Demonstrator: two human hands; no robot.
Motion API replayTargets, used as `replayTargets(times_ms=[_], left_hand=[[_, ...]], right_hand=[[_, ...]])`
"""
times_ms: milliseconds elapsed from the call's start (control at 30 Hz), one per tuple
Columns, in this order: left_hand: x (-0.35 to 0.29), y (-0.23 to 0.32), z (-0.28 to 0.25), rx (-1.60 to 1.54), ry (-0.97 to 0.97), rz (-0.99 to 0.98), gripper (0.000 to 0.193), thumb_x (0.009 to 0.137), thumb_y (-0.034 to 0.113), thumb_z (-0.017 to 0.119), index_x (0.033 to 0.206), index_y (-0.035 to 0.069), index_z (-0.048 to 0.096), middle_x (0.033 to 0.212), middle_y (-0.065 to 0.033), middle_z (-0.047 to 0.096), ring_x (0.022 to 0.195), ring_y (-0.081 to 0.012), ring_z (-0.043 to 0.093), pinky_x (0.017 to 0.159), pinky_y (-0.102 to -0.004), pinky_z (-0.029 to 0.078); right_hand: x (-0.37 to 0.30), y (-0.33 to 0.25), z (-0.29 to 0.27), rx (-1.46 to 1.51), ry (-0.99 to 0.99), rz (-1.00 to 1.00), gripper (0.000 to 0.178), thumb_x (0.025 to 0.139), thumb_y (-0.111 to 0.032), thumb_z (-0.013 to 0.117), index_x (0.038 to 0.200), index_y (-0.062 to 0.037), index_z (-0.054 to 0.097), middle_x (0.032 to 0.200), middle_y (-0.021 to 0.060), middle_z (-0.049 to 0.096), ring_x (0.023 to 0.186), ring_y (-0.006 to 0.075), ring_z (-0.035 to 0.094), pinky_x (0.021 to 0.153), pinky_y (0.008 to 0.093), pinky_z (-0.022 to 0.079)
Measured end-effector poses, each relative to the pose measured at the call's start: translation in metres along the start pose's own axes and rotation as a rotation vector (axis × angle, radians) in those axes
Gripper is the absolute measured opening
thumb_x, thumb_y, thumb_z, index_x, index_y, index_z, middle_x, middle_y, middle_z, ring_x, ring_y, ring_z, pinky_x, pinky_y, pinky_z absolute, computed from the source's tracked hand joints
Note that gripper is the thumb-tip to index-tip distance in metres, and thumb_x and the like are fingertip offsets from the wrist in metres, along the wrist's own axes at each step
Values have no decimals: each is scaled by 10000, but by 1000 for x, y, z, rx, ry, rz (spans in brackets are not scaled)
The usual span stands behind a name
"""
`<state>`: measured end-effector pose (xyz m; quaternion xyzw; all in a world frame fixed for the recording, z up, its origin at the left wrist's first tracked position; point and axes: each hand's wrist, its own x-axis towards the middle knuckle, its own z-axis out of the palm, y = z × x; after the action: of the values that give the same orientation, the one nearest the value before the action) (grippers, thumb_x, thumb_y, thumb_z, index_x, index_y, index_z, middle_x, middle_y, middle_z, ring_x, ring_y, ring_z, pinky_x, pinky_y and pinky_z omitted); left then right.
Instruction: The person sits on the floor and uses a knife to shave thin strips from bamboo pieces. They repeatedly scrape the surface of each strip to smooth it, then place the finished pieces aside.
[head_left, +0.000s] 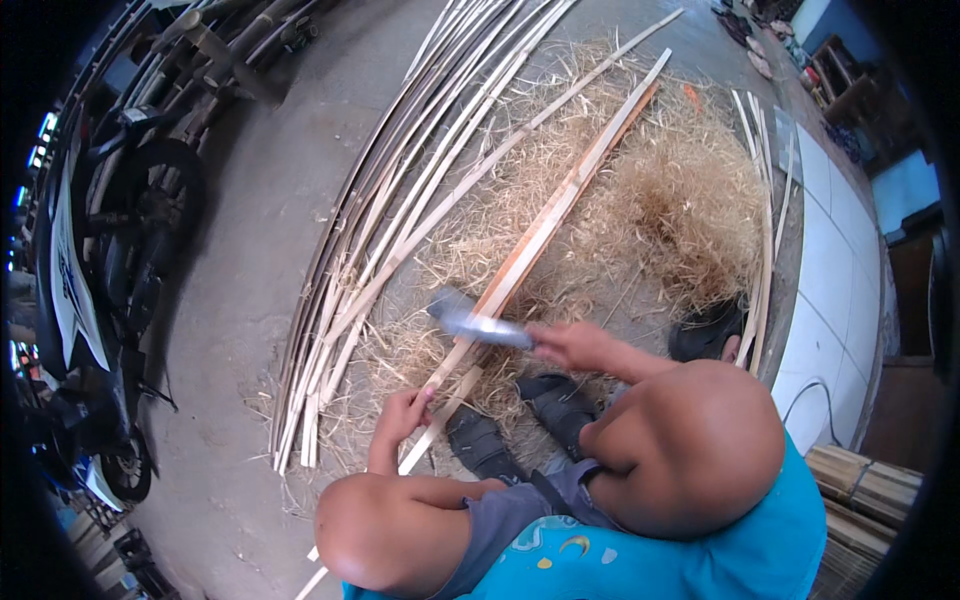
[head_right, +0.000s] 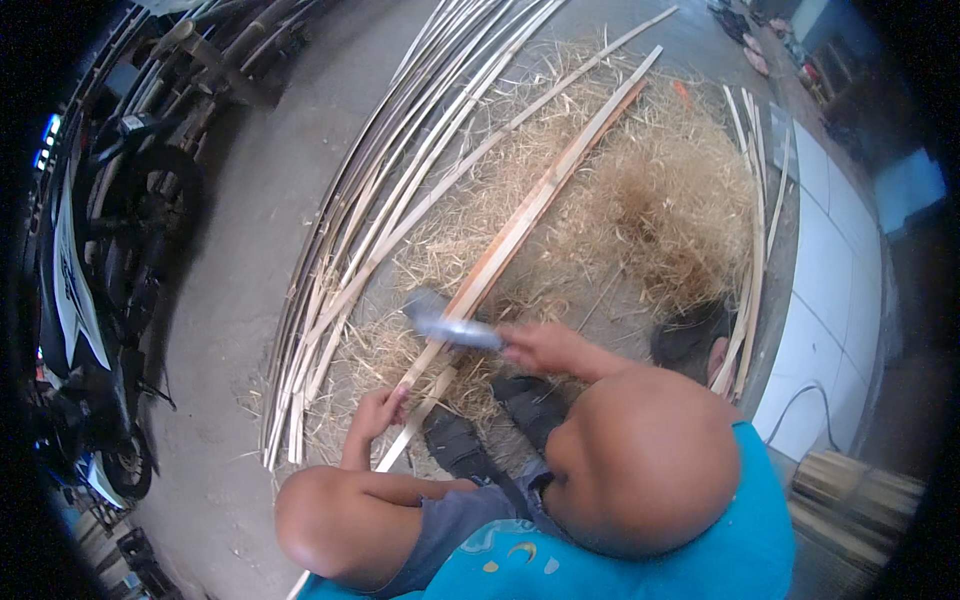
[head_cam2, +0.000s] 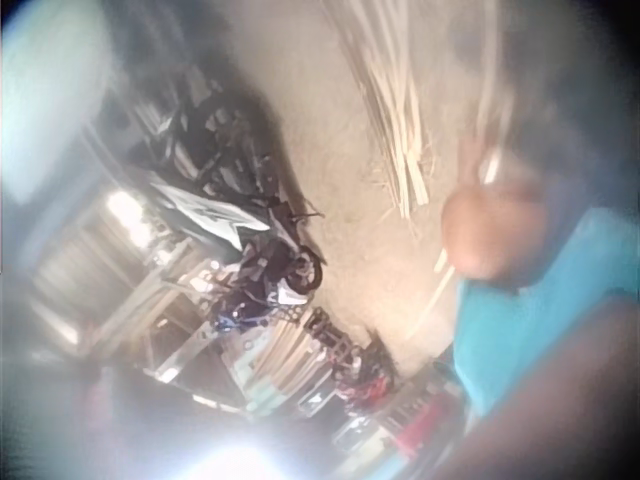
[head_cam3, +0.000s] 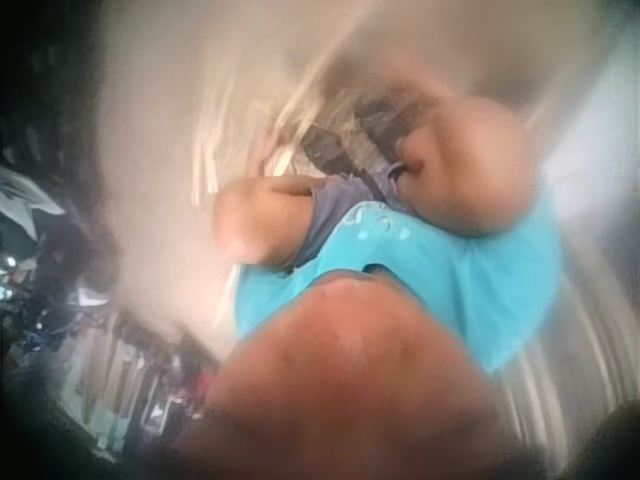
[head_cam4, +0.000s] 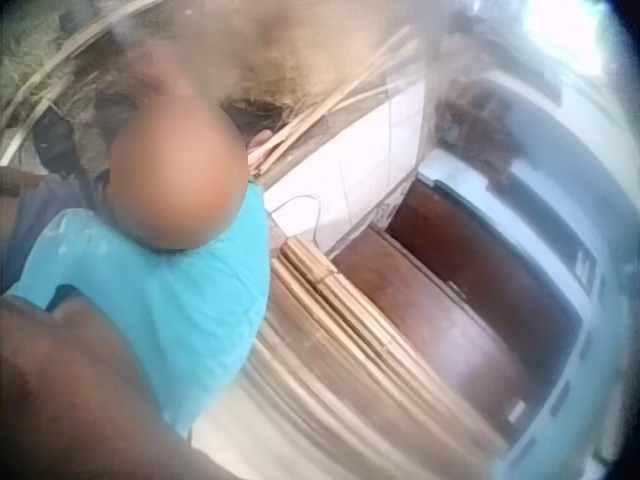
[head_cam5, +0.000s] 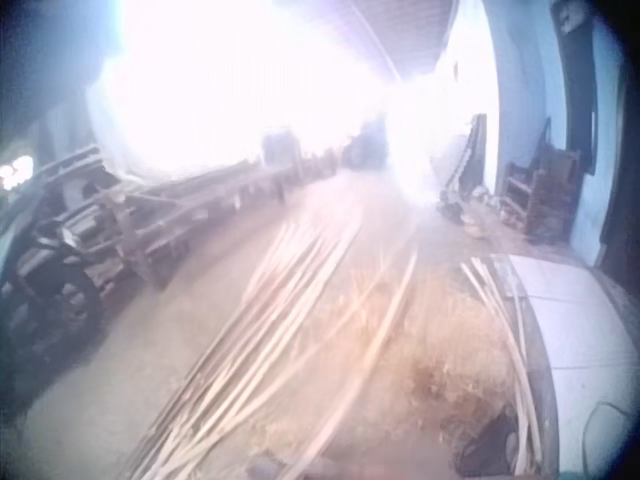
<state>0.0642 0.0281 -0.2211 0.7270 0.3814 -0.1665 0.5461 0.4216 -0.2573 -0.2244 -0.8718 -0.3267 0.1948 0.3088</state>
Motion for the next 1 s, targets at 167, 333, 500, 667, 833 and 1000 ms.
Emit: replayTargets(times_ms=[167, 333, 500, 667, 833, 1000], left_hand=[[-3, -64, -34, -4, -103, -38, 544, 1003, 488, 541, 835, -14, 668, 598, -47, 591, 524, -116, 553, 501, -294, 442], [28, 2, -3, -70, -53, 24, 564, 1007, 492, 538, 814, -22, 668, 597, -47, 575, 529, -107, 536, 472, -296, 417], [-22, -62, -30, -41, -126, -174, 533, 1002, 471, 558, 837, -20, 683, 620, -33, 587, 553, -102, 549, 494, -290, 435], [1, -3, 2, -137, 32, -95, 533, 1009, 438, 556, 741, -12, 659, 596, -12, 552, 546, -96, 504, 511, -284, 399], [-41, -105, -44, 29, 8, -229, 490, 1003, 395, 559, 738, -6, 653, 592, -22, 550, 540, -96, 484, 514, -312, 389], [-5, -69, -14, 116, 65, 74, 418, 987, 412, 567, 864, 21, 654, 645, -119, 608, 571, -243, 575, 577, -369, 445]], right_hand=[[-2, 40, -36, -129, 100, 157, 453, 961, -415, 577, 1326, -148, 594, 1075, 209, 692, 924, 381, 688, 816, 463, 545], [12, 49, 8, -220, 19, -204, 435, 968, -434, 551, 1324, -188, 592, 1185, 208, 666, 1089, 352, 647, 929, 474, 507], [23, 45, -40, -75, 83, 255, 458, 971, -422, 549, 1373, -201, 561, 1119, 208, 685, 1017, 377, 670, 880, 458, 531], [33, 90, -19, -300, 20, -211, 449, 976, -410, 539, 1358, -176, 574, 1096, 200, 693, 994, 358, 681, 892, 436, 537], [54, 124, -95, -80, 383, 353, 434, 989, -414, 510, 1281, -112, 616, 1078, 212, 697, 1000, 376, 672, 894, 450, 526], [9, 30, -36, 61, 124, 202, 439, 977, -390, 551, 1332, -132, 587, 1087, 231, 689, 980, 395, 672, 876, 453, 523]])
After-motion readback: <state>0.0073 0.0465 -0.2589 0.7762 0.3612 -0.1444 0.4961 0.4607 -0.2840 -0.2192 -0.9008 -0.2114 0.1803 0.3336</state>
